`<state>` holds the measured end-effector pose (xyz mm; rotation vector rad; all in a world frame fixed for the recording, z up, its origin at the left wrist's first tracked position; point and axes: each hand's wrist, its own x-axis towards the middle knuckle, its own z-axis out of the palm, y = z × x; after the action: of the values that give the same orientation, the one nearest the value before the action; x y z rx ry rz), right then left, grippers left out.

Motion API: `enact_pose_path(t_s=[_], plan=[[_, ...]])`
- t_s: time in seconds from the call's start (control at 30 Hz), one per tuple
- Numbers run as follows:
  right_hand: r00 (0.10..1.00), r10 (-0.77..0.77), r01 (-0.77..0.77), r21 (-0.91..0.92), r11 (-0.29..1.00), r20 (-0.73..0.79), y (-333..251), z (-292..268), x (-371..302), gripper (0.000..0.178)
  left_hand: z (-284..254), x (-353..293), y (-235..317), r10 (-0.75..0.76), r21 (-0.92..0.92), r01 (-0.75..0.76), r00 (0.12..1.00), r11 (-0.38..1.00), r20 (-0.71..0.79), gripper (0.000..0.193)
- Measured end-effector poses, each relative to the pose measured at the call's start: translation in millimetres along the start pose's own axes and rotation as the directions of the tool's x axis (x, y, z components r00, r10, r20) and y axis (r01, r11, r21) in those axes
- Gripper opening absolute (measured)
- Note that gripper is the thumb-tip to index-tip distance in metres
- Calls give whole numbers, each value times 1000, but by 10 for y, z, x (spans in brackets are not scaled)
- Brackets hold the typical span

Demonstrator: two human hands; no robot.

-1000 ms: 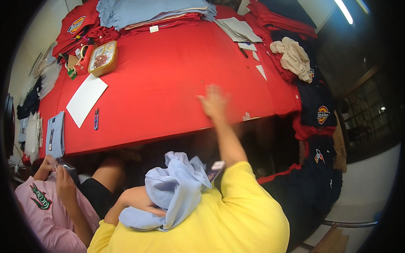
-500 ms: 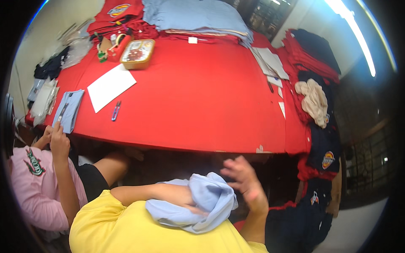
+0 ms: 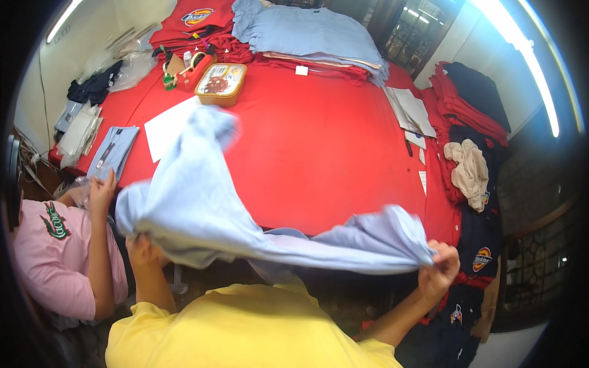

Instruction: The person folds a light-blue collared shirt on a red table using a cardboard template and places it into a plastic bag.

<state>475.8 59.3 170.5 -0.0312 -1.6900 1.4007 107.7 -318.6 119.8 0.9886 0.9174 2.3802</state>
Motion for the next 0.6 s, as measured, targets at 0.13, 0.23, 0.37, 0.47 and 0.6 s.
enact_pose_path(t_s=[0.13,0.23,0.37,0.47,0.6], plan=[[978,-193,176,-176,969,-82,-316,3,197,30,151,144,-81,139,175,-141,990,974,23,47],[911,-411,213,-796,567,-49,-518,-120,573,25,275,688,-131,184,298,-170,983,939,-20,47],[928,-315,-16,-865,502,-199,-423,-287,1600,14,402,2081,-454,194,503,-142,980,852,-52,47],[991,-29,-104,-876,471,-133,381,-523,2820,15,909,3579,-851,55,804,-93,996,587,76,53],[996,44,-76,-991,114,-71,2317,-450,4021,38,-54,5062,-1584,-234,725,266,961,635,-148,65]])
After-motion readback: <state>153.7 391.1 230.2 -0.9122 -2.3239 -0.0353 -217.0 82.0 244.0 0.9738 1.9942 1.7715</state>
